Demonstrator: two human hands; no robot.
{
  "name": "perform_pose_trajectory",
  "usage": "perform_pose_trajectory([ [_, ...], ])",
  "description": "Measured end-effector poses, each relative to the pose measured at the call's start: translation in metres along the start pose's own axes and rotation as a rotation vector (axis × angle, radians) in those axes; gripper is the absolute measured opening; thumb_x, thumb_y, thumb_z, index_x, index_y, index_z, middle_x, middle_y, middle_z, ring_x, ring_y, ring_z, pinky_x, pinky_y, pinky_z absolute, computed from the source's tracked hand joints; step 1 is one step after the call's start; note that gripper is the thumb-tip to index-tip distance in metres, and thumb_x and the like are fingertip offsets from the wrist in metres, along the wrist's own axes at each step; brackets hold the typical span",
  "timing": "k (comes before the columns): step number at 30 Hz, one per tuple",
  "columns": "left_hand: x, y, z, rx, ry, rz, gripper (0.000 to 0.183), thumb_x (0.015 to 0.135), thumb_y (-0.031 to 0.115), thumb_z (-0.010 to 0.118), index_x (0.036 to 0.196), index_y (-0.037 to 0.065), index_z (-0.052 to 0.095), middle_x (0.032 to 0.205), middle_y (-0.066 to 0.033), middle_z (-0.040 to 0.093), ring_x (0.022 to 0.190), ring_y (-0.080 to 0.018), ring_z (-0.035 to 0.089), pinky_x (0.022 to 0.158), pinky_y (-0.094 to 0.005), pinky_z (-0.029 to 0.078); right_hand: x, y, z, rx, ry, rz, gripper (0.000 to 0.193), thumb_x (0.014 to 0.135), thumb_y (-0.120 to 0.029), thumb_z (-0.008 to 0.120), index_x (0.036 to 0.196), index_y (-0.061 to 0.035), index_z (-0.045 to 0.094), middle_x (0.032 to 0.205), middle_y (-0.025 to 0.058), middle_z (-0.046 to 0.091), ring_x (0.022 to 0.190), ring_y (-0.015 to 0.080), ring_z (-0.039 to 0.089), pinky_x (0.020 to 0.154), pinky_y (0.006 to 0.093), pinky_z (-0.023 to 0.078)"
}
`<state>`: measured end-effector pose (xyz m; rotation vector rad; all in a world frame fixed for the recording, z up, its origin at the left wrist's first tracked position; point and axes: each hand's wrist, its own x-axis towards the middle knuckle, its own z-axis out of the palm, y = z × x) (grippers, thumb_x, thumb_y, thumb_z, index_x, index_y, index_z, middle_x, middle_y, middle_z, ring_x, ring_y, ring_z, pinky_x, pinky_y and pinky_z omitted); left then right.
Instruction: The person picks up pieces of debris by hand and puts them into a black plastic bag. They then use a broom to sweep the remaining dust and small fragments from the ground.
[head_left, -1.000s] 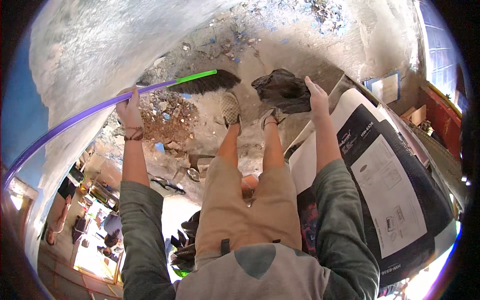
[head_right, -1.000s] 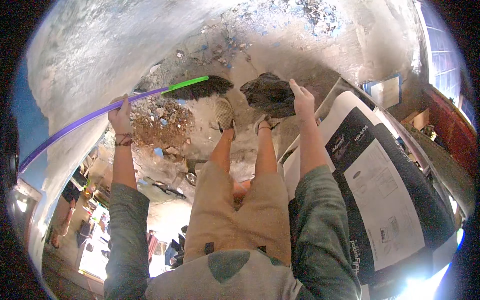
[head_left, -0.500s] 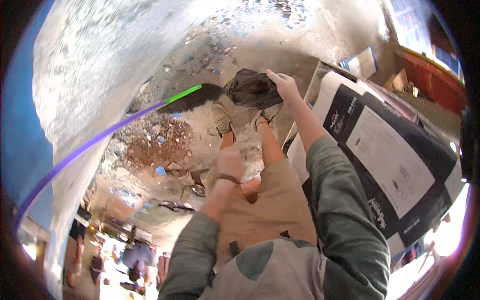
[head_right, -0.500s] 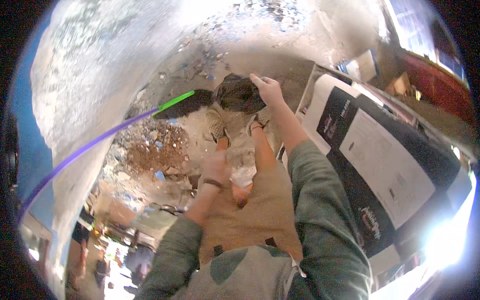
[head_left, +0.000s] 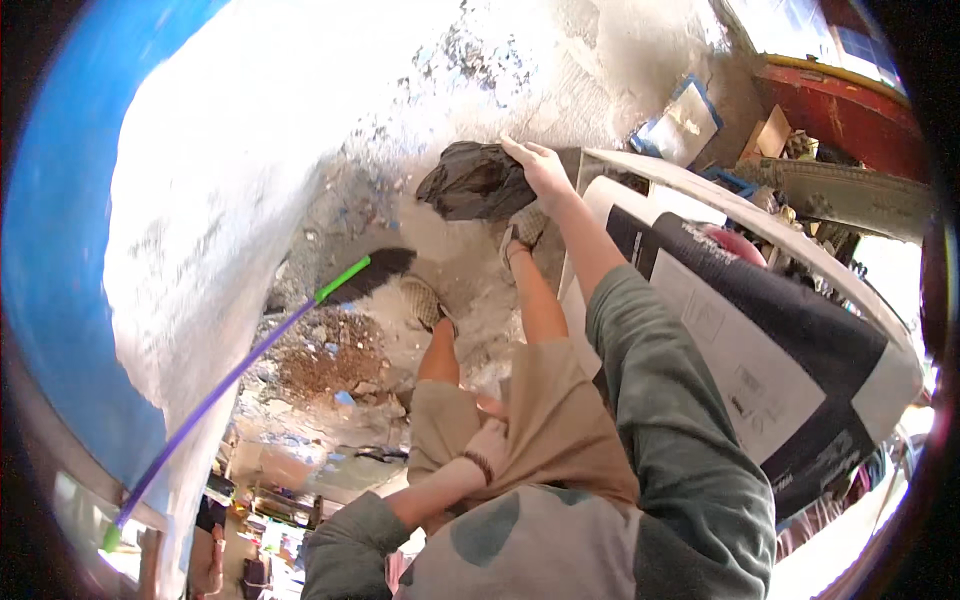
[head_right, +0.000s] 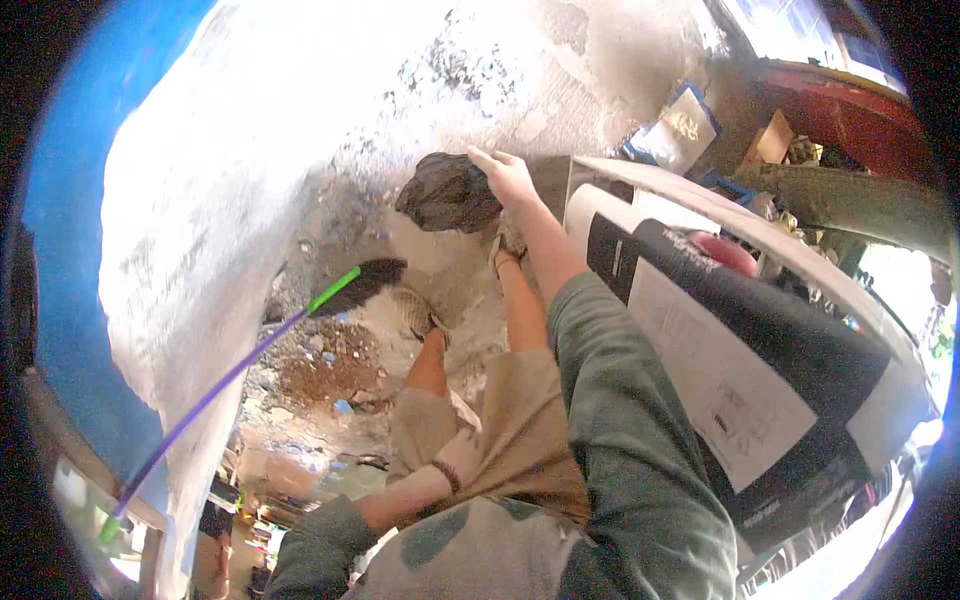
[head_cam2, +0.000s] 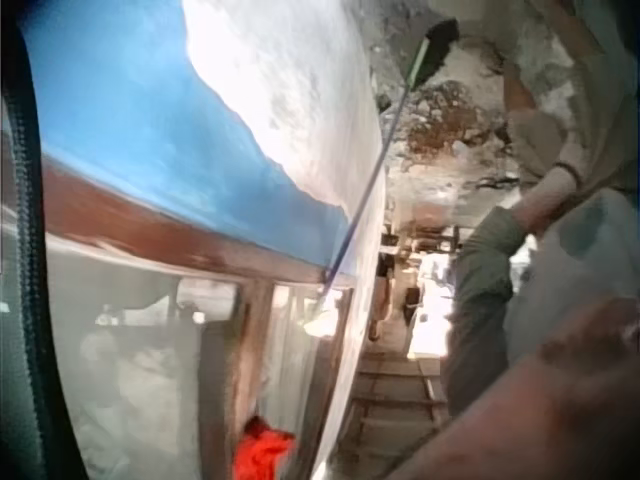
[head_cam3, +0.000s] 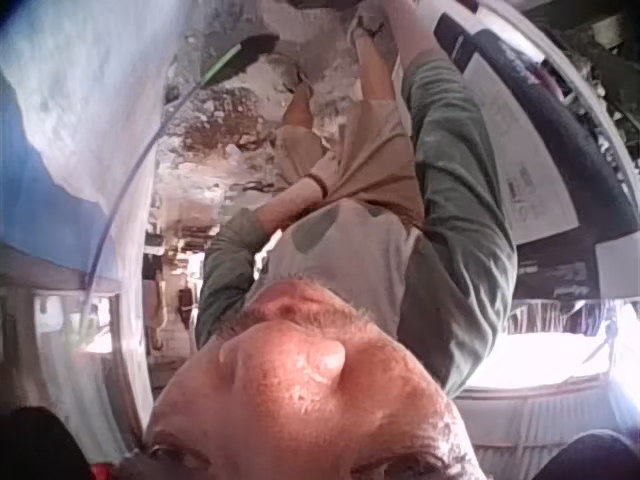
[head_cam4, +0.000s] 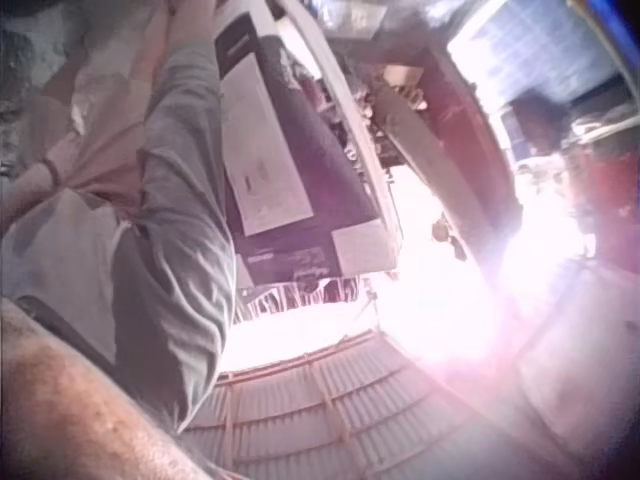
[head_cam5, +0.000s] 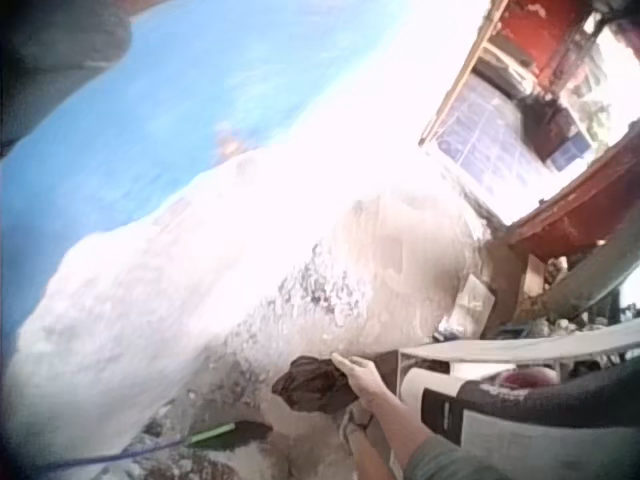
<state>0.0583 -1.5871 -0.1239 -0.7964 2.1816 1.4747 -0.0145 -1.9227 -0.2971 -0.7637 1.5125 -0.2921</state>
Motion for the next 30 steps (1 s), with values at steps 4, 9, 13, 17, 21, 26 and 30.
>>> perform_pose_trajectory([
  [4, 0.021, 0.014, -0.045, 0.096, -0.173, 0.115, 0.037, 0.084, 0.024, 0.046, 0.116, 0.009, 0.058, 0.109, -0.0114, 0.06, 0.104, -0.0214, 0.051, 0.088, -0.0375, 0.032, 0.046, 0.001, -0.008, 0.098, -0.099, -0.039, 0.061, 0.083, -0.037, 0.064, 0.124, 0.0064, 0.052, 0.123, 0.0174, 0.054, 0.115, 0.0222, 0.049, 0.097, 0.0316, 0.036],
  [9, 0.036, -0.031, -0.057, -0.265, -0.208, 0.123, 0.027, 0.083, 0.021, 0.048, 0.102, 0.008, 0.062, 0.096, -0.0122, 0.063, 0.094, -0.0294, 0.059, 0.084, -0.0409, 0.041, 0.056, -0.015, -0.008, 0.298, -0.298, 0.101, 0.05, 0.086, -0.032, 0.062, 0.12, 0.0042, 0.055, 0.114, 0.0139, 0.06, 0.102, 0.0201, 0.058, 0.087, 0.0332, 0.047],
  [13, 0.067, -0.186, -0.127, -0.367, 0.283, -0.355, 0.029, 0.078, 0.012, 0.057, 0.105, 0.001, 0.056, 0.097, -0.0211, 0.059, 0.094, -0.0391, 0.058, 0.078, -0.0454, 0.045, 0.098, 0.023, -0.003, 0.151, -0.504, -0.144, 0.044, 0.087, -0.031, 0.062, 0.114, 0.0038, 0.058, 0.108, 0.0093, 0.062, 0.09, 0.0155, 0.062, 0.079, 0.029, 0.051],
  [17, 0.096, -0.341, -0.157, -0.235, 1.281, -0.421, 0.07, 0.071, 0.028, 0.073, 0.128, 0.004, 0.041, 0.118, -0.0212, 0.049, 0.112, -0.0407, 0.046, 0.094, -0.0457, 0.038, 0.143, 0.021, 0.018, 0.126, -0.627, 0.076, 0.046, 0.086, -0.039, 0.061, 0.112, -0.0002, 0.063, 0.106, 0.0088, 0.065, 0.099, 0.0151, 0.058, 0.089, 0.0288, 0.044],
  [21, 0.146, -0.421, -0.168, -0.031, 1.202, -0.578, 0.065, 0.074, 0.038, 0.071, 0.122, 0.003, 0.047, 0.12, -0.02, 0.047, 0.109, -0.0381, 0.047, 0.093, -0.0446, 0.038, 0.199, 0.037, 0.022, 0.06, -0.564, 0.129, 0.052, 0.086, -0.045, 0.058, 0.108, 0.0012, 0.065, 0.103, 0.0094, 0.065, 0.092, 0.0158, 0.06, 0.084, 0.0311, 0.046],
  [26, 0.182, -0.456, -0.185, 0.489, 1.137, -0.523, 0.032, 0.078, 0.032, 0.066, 0.099, 0.009, 0.063, 0.125, -0.0222, 0.043, 0.114, -0.0392, 0.042, 0.093, -0.05, 0.034, 0.258, 0.02, 0.012, -0.981, -0.305, -0.363, 0.069, 0.092, -0.058, 0.034, 0.096, 0.0032, 0.065, 0.099, 0.0227, 0.063, 0.098, 0.0277, 0.06, 0.087, 0.0416, 0.046],
  [30, 0.18, -0.482, -0.182, 0.313, 1.007, -0.511, 0.031, 0.068, 0.01, 0.069, 0.097, 0.006, 0.061, 0.128, -0.0206, 0.042, 0.123, -0.0377, 0.038, 0.097, -0.0517, 0.033, 0.298, -0.043, 0.016, -0.993, -0.038, -0.646, 0.066, 0.094, -0.053, 0.035, 0.086, 0.0057, 0.064, 0.092, 0.0271, 0.06, 0.087, 0.037, 0.06, 0.081, 0.0452, 0.046],
])
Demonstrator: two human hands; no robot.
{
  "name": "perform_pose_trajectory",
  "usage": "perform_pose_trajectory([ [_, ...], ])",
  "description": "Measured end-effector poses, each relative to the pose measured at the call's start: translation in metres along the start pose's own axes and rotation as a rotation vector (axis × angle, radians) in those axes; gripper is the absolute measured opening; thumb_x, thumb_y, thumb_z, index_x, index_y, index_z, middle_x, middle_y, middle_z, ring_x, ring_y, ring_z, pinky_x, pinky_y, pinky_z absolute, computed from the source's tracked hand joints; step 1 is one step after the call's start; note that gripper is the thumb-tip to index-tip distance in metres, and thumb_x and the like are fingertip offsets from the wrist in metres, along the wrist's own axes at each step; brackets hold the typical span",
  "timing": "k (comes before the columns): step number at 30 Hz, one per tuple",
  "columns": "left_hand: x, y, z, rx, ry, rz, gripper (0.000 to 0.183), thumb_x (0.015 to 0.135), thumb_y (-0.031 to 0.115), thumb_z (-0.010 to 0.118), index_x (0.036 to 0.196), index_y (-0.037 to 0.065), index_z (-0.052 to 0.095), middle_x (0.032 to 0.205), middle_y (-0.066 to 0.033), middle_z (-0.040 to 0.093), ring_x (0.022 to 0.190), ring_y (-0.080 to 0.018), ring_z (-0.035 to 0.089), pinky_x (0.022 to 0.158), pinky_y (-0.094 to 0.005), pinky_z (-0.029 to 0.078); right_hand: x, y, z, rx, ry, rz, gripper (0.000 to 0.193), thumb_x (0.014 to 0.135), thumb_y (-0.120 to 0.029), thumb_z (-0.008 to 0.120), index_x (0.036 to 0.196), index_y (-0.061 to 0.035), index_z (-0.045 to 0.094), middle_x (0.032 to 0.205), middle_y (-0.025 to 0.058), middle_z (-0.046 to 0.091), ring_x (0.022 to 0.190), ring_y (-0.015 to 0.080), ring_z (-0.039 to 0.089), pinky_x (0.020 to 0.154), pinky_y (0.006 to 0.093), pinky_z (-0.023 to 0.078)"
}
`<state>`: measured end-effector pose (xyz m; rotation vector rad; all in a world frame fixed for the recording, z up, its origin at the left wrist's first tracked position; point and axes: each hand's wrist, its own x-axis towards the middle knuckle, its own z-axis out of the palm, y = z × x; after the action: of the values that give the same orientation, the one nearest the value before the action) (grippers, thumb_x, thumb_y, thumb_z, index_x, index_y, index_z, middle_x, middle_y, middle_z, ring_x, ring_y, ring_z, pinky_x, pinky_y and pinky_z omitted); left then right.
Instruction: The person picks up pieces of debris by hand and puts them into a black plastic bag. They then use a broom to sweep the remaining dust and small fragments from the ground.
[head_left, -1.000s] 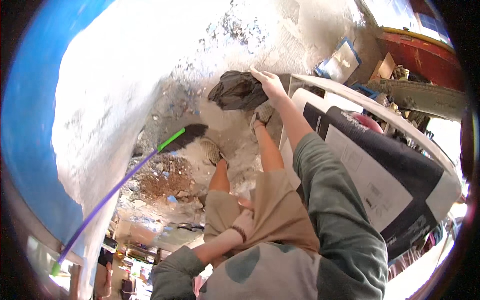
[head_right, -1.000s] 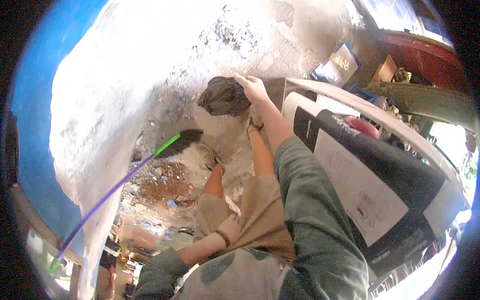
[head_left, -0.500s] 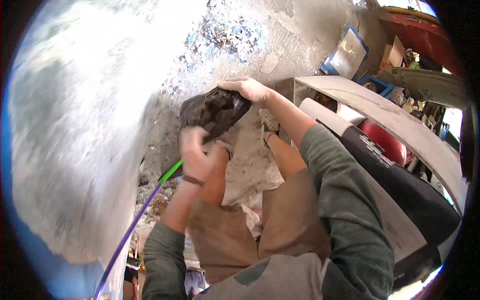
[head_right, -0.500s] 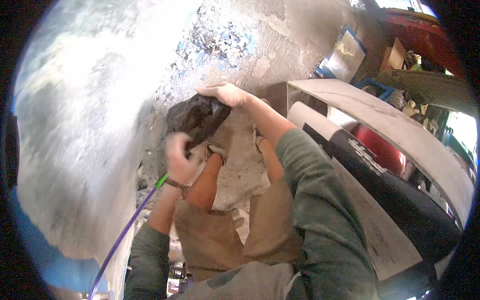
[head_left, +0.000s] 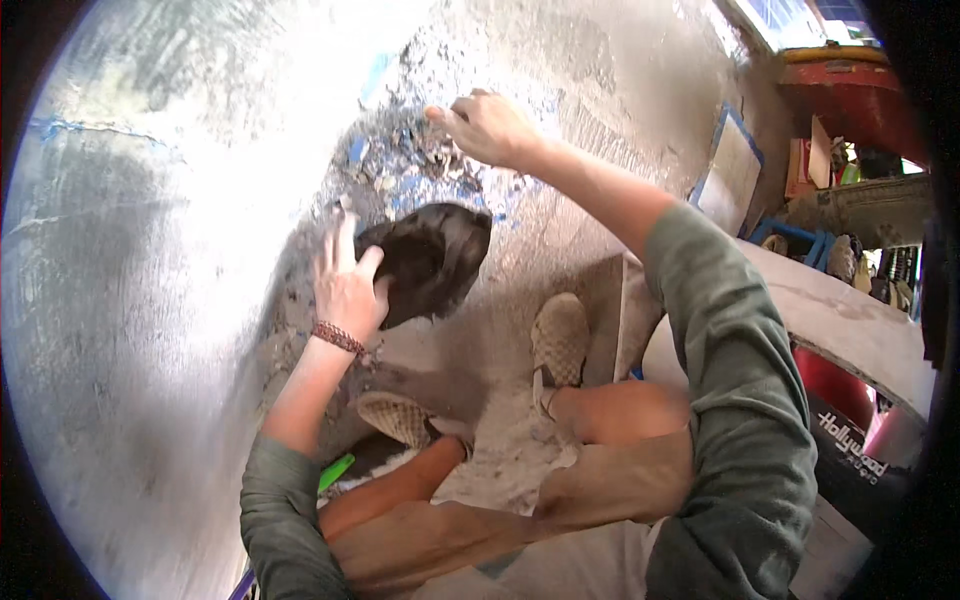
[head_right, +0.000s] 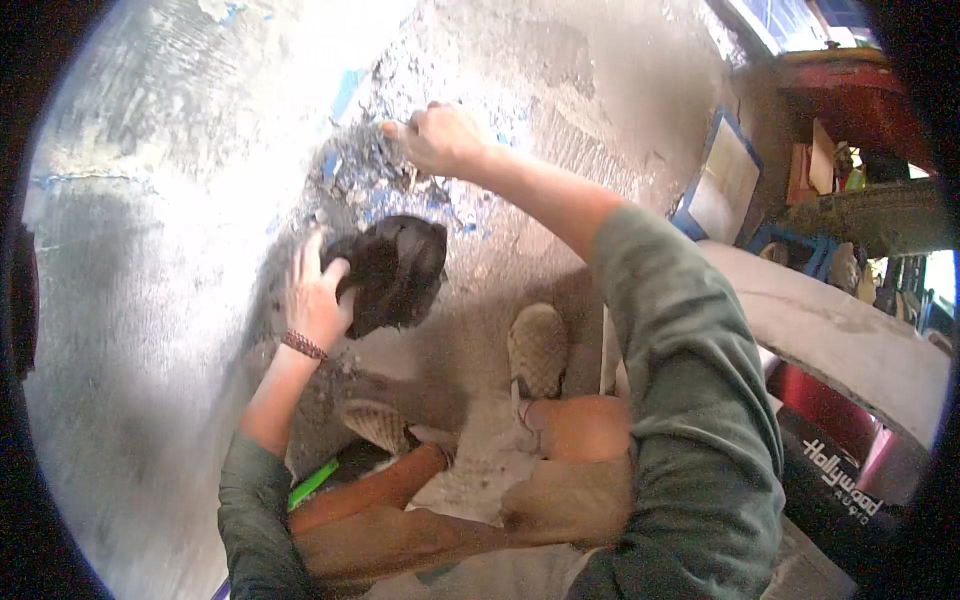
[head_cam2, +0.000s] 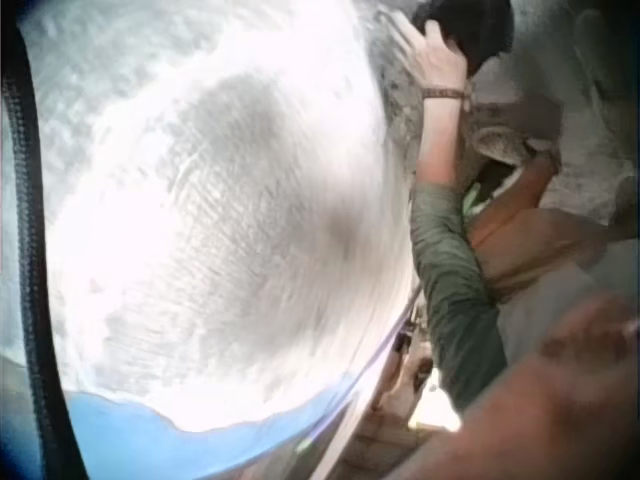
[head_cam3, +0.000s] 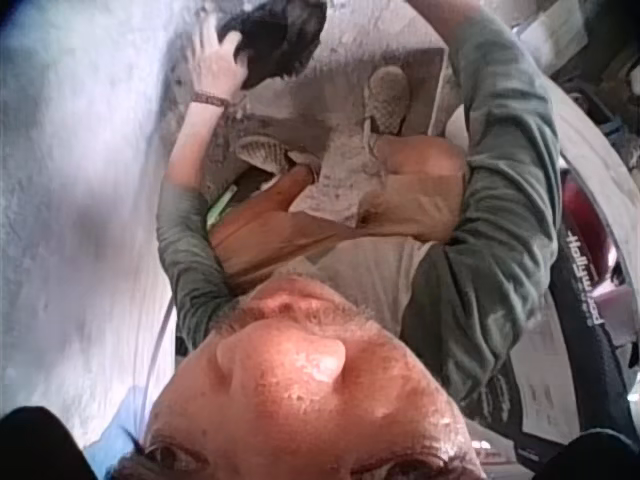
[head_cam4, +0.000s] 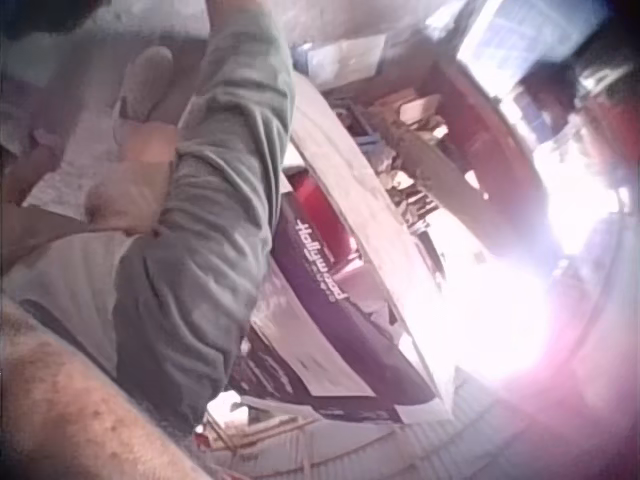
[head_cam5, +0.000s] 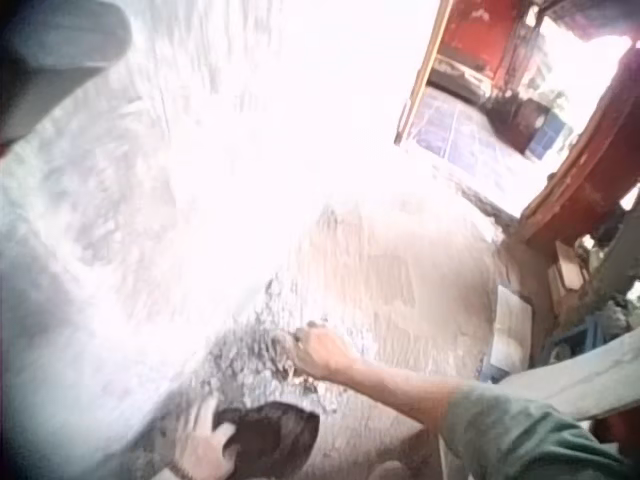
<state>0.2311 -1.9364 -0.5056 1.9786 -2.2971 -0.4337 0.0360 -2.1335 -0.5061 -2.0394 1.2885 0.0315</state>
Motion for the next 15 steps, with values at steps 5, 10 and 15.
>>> perform_pose_trajectory([
  [5, 0.026, 0.008, 0.007, -0.231, -0.096, 0.126, 0.044, 0.061, -0.011, 0.056, 0.103, 0.0, 0.053, 0.11, -0.0187, 0.051, 0.103, -0.0373, 0.052, 0.086, -0.0399, 0.046, 0.121, 0.128, 0.022, -0.25, 0.382, -0.069, 0.057, 0.089, -0.043, 0.047, 0.117, 0.0054, 0.054, 0.128, 0.0292, 0.043, 0.12, 0.0395, 0.043, 0.101, 0.0421, 0.036],
  [10, -0.025, 0.001, -0.04, -0.33, -0.191, -0.083, 0.034, 0.063, -0.011, 0.052, 0.095, 0.0, 0.056, 0.103, -0.0192, 0.054, 0.096, -0.0388, 0.054, 0.082, -0.0412, 0.046, 0.152, 0.072, 0.043, -0.298, 0.362, -0.011, 0.074, 0.089, -0.044, 0.039, 0.143, 0.0014, 0.017, 0.15, 0.0215, 0.014, 0.14, 0.0339, 0.009, 0.113, 0.0497, 0.004],
  [15, -0.023, -0.014, -0.045, -0.397, -0.048, 0.0, 0.031, 0.064, -0.011, 0.047, 0.091, 0.001, 0.058, 0.095, -0.0192, 0.056, 0.091, -0.0393, 0.055, 0.079, -0.0416, 0.046, 0.122, 0.05, 0.06, -0.273, 0.319, -0.16, 0.062, 0.093, -0.04, 0.034, 0.14, 0.0009, 0.026, 0.147, 0.0156, 0.025, 0.138, 0.0299, 0.019, 0.113, 0.0448, 0.012],
])
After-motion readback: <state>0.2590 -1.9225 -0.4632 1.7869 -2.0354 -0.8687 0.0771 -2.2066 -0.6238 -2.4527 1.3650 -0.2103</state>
